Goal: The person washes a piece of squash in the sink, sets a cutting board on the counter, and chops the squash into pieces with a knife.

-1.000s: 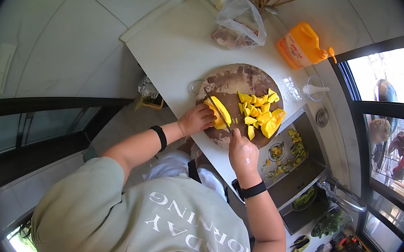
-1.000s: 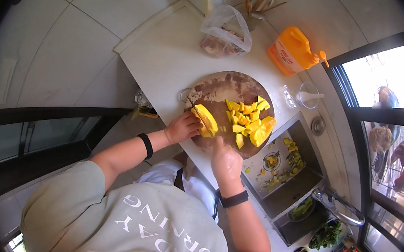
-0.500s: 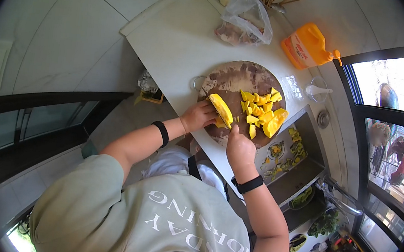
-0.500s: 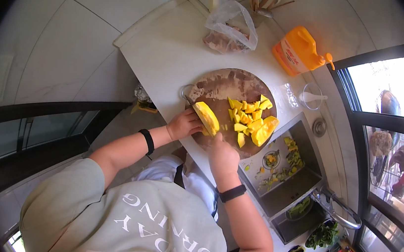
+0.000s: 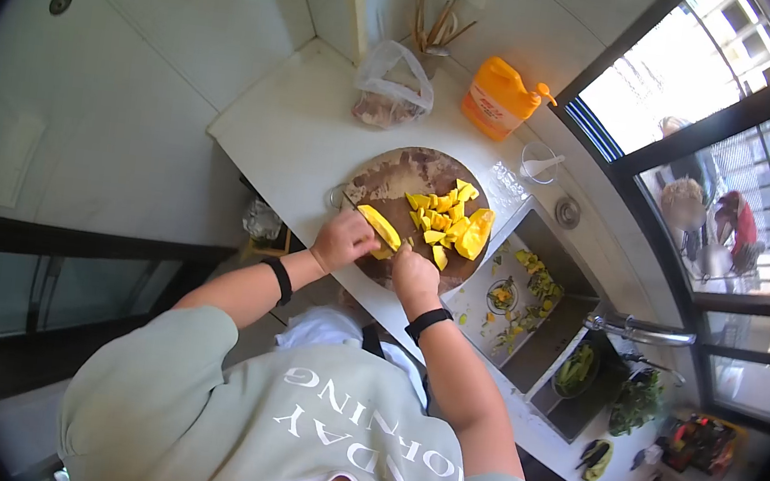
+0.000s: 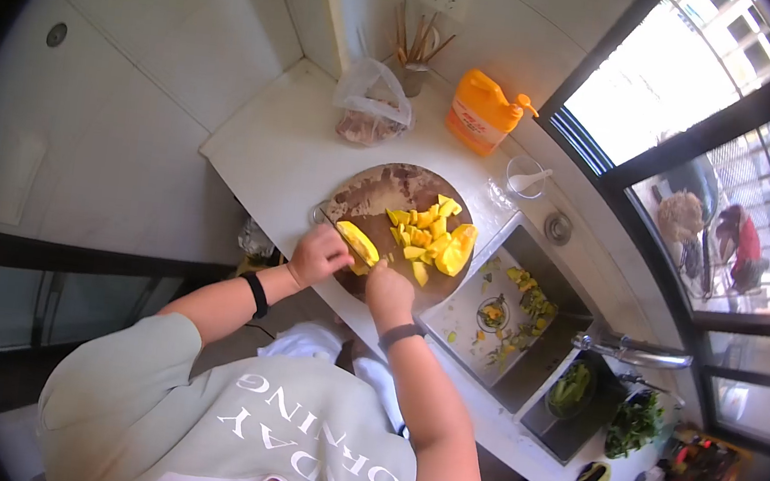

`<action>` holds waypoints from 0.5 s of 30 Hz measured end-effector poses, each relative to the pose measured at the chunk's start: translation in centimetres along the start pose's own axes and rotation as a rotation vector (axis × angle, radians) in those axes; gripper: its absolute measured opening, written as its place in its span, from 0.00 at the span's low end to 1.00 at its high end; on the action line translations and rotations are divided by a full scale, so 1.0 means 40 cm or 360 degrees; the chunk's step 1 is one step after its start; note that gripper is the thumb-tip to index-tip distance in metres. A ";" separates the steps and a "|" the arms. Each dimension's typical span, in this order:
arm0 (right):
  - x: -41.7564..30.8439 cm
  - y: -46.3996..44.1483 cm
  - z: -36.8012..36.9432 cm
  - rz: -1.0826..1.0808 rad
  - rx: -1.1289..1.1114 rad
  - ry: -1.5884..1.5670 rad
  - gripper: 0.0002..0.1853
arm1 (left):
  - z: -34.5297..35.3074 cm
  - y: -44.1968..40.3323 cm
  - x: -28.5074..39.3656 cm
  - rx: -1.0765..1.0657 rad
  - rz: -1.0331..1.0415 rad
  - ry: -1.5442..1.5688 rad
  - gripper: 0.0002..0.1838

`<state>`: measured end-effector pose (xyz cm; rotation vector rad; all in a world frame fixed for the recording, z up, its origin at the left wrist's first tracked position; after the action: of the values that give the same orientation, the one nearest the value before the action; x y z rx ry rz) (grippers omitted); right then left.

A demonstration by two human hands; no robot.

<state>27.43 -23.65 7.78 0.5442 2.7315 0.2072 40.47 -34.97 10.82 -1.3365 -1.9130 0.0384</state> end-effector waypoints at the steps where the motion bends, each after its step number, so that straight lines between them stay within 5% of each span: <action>1: 0.006 0.007 0.003 0.0016 0.0047 0.0001 0.07 | -0.016 -0.049 0.014 -0.0033 0.0029 -0.0021 0.10; 3: 0.009 0.040 0.021 0.0018 0.0114 -0.0050 0.07 | -0.075 -0.122 -0.023 0.0743 -0.0471 -0.0348 0.09; 6: 0.016 0.043 0.025 -0.0033 0.0172 -0.0084 0.06 | 0.007 -0.142 -0.149 0.0660 -0.0726 -0.0586 0.07; 8: 0.004 0.033 0.009 -0.0028 0.0180 0.0014 0.06 | 0.055 -0.128 -0.215 0.0283 -0.1353 -0.0217 0.09; 15: -0.017 0.012 0.005 0.0088 0.0116 0.0095 0.09 | 0.063 -0.126 -0.233 0.0056 -0.1242 -0.0672 0.09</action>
<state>28.26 -23.47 7.90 0.6439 2.7930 0.1400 36.27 -43.75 5.91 -0.5019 -2.6599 -0.0393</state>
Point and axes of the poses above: each hand's wrist, its own y-axis away from the middle knuckle, its own z-axis out of the palm, x = y × z, the point moved 4 cm from there along -y, towards the middle knuckle, and after that the axes turned 1 degree about -x, right-handed, at the moved point
